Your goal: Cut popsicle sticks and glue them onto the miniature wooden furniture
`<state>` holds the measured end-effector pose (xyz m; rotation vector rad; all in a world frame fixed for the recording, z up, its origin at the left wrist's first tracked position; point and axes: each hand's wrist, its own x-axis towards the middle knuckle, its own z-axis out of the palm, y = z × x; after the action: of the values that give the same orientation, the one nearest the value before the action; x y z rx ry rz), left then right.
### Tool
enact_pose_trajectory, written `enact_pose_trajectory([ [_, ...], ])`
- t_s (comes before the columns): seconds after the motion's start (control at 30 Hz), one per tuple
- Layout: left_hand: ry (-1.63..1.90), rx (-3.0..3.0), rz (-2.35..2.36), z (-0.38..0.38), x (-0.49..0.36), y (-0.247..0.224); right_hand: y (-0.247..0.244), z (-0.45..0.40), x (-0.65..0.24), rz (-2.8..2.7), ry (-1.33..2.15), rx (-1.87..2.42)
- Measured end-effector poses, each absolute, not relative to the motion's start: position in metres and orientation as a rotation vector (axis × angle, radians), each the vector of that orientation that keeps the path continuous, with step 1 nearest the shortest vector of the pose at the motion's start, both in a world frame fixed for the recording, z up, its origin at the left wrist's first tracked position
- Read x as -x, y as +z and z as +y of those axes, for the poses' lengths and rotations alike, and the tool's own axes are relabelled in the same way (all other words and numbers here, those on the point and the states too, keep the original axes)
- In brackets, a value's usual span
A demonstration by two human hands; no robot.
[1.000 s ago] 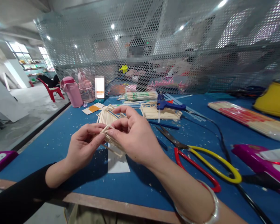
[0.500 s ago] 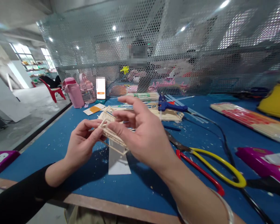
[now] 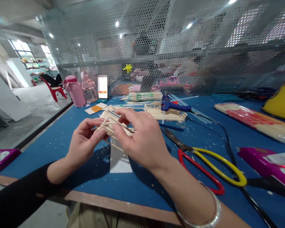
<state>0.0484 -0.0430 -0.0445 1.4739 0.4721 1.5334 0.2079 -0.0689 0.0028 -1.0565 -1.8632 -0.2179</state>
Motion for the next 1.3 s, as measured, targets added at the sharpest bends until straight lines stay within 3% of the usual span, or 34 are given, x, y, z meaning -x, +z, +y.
enact_pose_trajectory([
  [0.17, 1.501, -1.622, 0.441, -0.0447, -0.0483, -0.0435, 0.0113, -0.0751, -0.2103, -1.758, 0.228, 1.071],
  [0.5, 1.504, -1.705, 0.371, -0.0447, -0.0480, -0.0455, 0.0115, -0.0726, -0.2105, -1.702, 0.729, 1.031],
  [1.3, 1.384, -1.647, 0.460, -0.0469, -0.0481, -0.0434, 0.0110, -0.0689, -0.2110, -1.680, 0.855, 1.043],
])
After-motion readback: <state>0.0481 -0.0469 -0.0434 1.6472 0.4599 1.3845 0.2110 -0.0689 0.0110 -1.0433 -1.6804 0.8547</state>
